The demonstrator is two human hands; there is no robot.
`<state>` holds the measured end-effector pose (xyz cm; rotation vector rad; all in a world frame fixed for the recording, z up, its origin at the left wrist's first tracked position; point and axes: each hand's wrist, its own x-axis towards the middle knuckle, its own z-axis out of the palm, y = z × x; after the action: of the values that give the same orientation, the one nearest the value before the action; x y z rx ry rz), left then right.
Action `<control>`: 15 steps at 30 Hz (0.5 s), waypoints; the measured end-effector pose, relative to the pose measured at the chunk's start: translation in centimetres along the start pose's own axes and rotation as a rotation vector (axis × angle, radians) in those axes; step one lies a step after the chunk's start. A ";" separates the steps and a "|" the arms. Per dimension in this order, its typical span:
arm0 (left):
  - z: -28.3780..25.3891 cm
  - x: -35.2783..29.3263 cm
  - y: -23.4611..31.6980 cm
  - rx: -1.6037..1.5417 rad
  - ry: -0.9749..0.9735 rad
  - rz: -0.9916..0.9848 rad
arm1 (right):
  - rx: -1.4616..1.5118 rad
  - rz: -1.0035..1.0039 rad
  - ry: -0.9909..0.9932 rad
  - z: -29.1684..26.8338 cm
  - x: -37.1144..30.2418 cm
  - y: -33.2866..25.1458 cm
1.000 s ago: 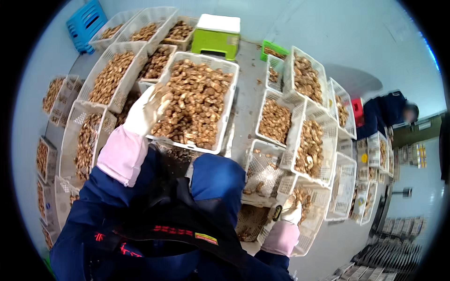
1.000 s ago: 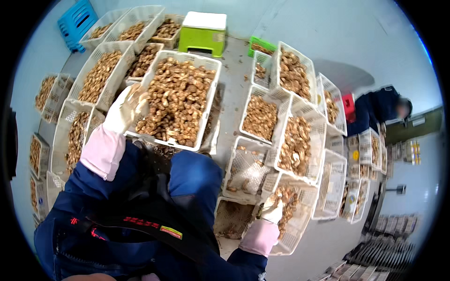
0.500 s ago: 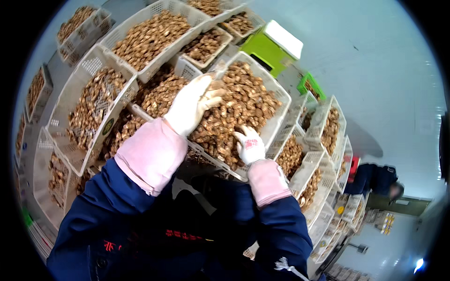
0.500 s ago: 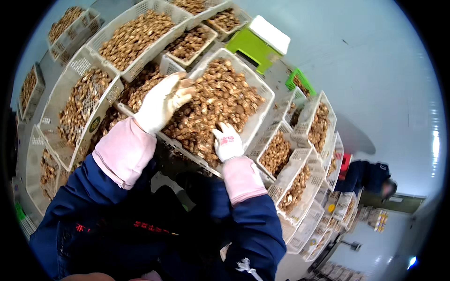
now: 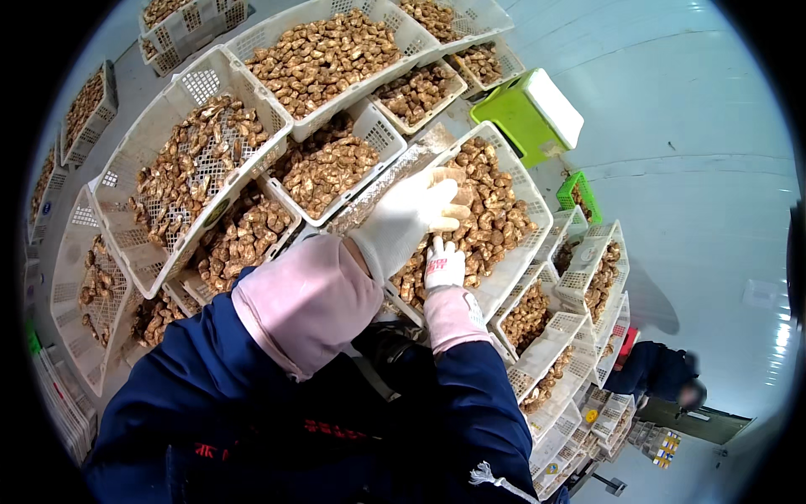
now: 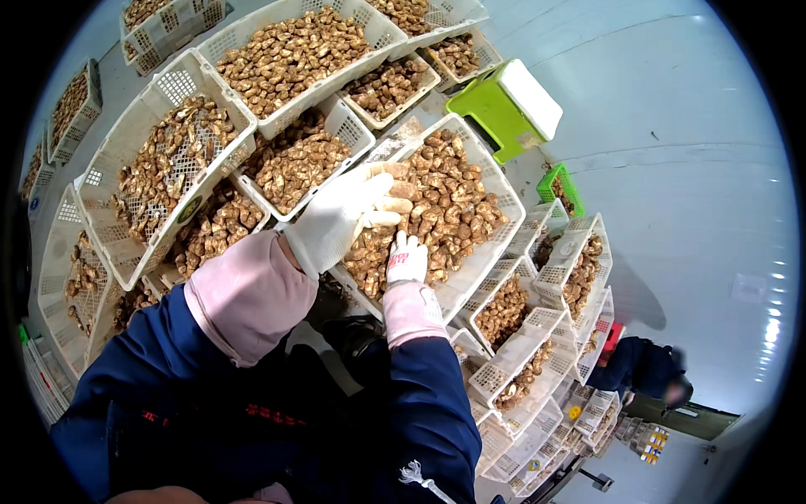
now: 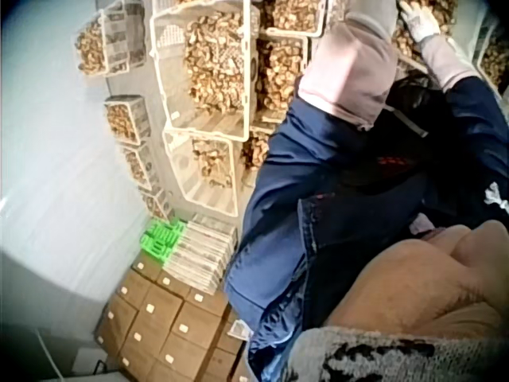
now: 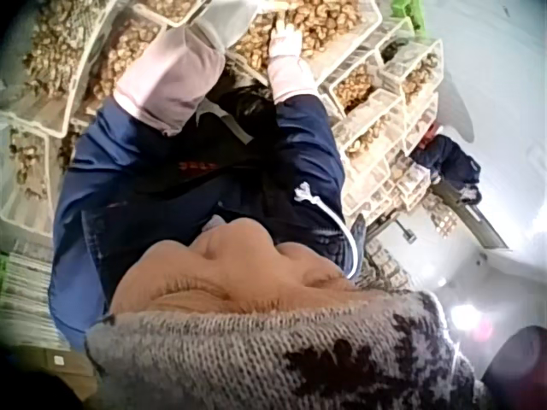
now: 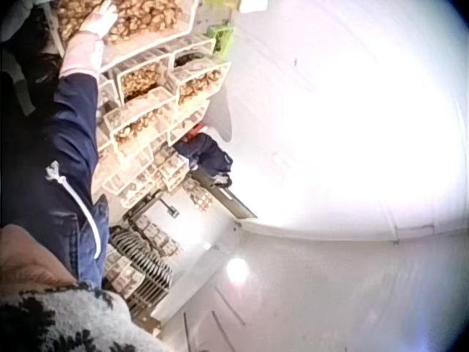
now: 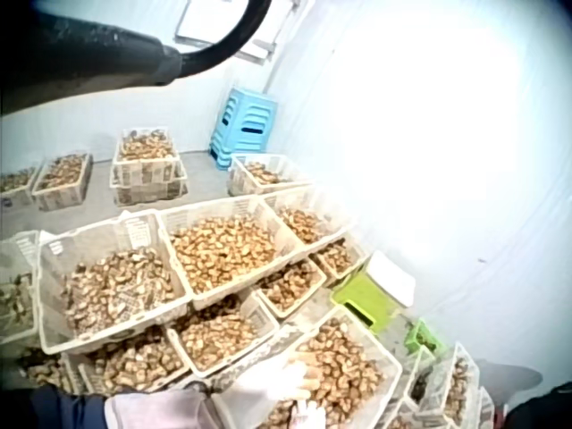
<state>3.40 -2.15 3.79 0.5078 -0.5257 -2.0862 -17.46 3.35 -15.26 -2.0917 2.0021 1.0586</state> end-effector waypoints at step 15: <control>-0.8 1.8 -2.1 0.235 0.002 -0.036 | 0.632 0.071 0.505 0.8 -5.9 5.8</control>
<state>1.48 -2.74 1.73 0.6586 -0.7716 -2.0690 -22.50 7.86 -10.55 -2.0407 2.2122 -0.1503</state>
